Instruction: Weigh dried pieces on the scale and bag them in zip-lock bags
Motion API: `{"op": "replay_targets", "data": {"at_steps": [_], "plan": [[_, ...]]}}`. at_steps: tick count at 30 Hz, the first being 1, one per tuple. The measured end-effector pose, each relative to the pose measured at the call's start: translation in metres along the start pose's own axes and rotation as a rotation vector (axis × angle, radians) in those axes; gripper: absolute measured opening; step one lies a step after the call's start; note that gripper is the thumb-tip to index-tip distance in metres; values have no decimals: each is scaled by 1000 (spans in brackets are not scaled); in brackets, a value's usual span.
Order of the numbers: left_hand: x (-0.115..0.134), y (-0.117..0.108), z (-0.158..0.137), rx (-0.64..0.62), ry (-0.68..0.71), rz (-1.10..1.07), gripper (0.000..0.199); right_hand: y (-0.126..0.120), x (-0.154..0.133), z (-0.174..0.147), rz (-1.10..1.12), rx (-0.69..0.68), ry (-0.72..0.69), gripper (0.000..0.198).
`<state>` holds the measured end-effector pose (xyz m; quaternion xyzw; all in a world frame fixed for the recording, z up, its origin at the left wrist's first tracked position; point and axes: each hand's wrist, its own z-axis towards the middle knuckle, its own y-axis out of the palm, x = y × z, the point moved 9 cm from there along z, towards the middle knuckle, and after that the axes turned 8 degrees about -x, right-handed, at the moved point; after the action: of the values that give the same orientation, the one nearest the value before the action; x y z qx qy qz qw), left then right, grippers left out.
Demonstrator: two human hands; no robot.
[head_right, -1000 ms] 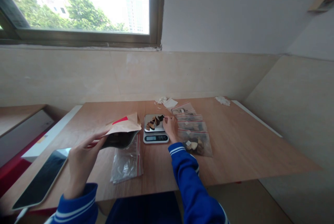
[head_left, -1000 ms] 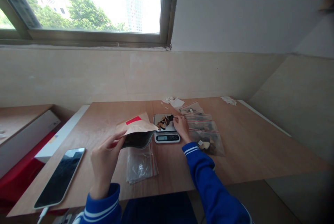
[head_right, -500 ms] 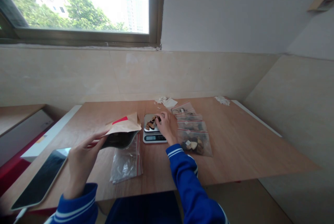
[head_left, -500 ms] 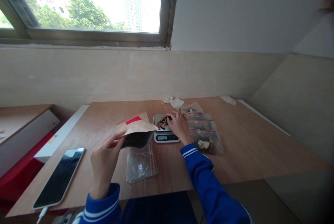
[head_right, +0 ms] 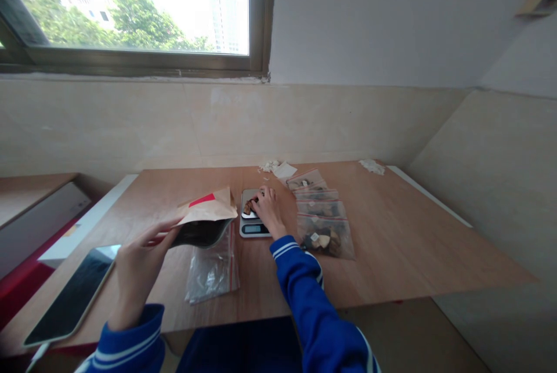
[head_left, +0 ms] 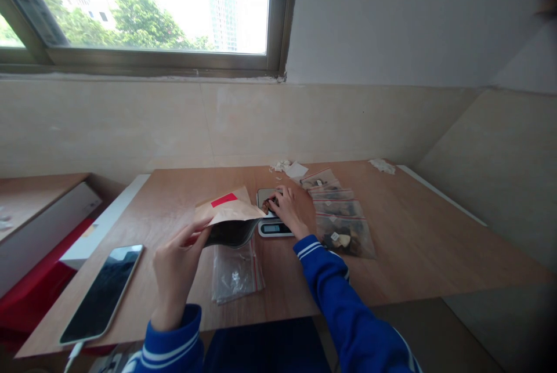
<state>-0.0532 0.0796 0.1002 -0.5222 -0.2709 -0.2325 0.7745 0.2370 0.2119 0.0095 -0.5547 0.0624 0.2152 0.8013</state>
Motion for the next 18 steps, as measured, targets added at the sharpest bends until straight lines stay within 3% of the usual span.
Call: {"op": "replay_targets", "data": {"at_steps": [12, 18], "plan": [[-2, 1, 0, -12, -25, -12, 28, -36, 33, -20, 182, 149, 161, 14], [-2, 3, 0, -16, -20, -7, 27, -29, 57, -34, 260, 155, 235, 15]]}}
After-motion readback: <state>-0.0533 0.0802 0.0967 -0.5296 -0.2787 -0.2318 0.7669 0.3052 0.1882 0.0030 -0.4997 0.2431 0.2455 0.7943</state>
